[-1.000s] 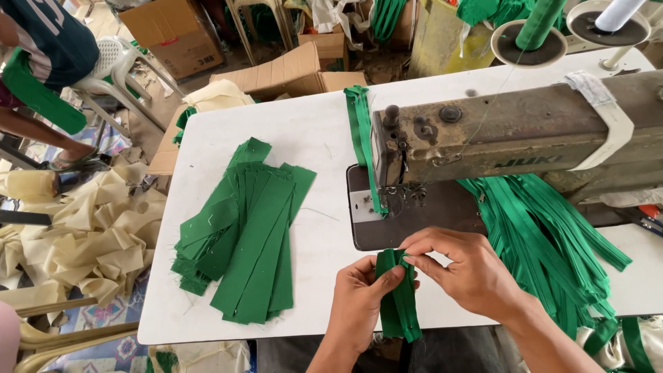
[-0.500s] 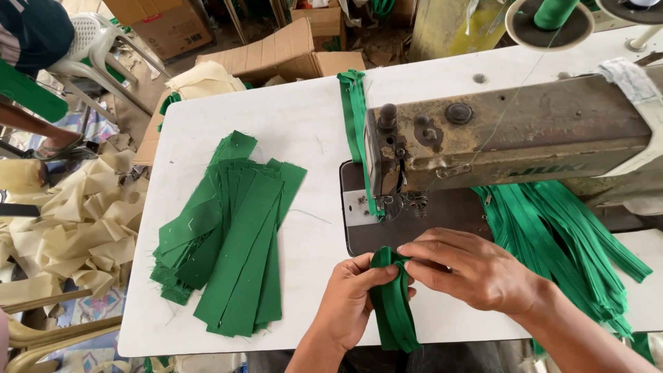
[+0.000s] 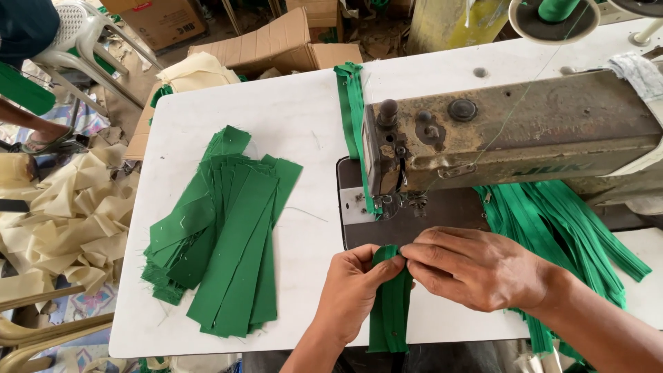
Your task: Sewing green zippers onto strips of green fabric using an industrial sewing machine
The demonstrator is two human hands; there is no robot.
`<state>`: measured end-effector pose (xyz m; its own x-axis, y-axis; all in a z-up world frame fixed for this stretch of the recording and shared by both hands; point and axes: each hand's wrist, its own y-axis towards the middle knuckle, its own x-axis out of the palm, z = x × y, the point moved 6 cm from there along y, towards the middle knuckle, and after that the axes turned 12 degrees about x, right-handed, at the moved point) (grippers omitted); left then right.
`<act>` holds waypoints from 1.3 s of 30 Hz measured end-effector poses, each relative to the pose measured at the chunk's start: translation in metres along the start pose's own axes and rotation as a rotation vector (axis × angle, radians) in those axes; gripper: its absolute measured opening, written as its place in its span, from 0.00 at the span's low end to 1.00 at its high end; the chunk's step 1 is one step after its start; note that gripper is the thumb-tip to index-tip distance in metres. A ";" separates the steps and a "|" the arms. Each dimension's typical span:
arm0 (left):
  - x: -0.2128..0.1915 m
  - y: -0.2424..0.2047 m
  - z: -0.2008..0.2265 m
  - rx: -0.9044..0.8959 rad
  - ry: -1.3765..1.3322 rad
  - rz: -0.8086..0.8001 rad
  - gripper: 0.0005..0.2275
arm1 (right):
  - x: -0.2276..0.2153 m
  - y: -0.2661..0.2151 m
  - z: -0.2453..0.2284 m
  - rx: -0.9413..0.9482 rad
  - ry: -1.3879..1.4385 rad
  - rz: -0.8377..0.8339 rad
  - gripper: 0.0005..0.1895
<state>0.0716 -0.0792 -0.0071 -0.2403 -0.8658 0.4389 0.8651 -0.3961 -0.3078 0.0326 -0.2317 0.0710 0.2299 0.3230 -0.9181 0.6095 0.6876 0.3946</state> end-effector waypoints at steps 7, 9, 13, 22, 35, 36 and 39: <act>0.009 -0.014 0.016 0.171 -0.036 0.094 0.03 | -0.014 0.014 0.006 0.275 0.493 0.086 0.10; 0.007 -0.019 0.016 0.168 -0.012 0.117 0.03 | -0.012 0.011 0.008 0.598 0.636 0.078 0.12; 0.005 -0.026 0.018 0.272 0.047 0.115 0.03 | 0.018 -0.007 -0.001 1.469 1.205 -0.120 0.20; 0.001 -0.045 0.017 0.331 0.093 0.102 0.08 | 0.012 -0.008 -0.016 1.420 1.126 0.022 0.09; -0.007 -0.058 0.042 0.145 0.321 0.070 0.10 | 0.004 -0.001 -0.026 1.570 0.950 -0.210 0.17; -0.008 -0.058 0.042 0.123 0.339 0.063 0.07 | 0.004 0.000 -0.027 1.553 0.923 -0.237 0.16; -0.008 -0.055 0.043 0.096 0.331 0.052 0.04 | 0.002 0.004 -0.031 1.530 0.904 -0.243 0.14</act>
<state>0.0447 -0.0367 0.0429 -0.3108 -0.9425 0.1224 0.9137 -0.3318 -0.2347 0.0123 -0.2085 0.0721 -0.0872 0.8971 -0.4332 0.7735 -0.2130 -0.5969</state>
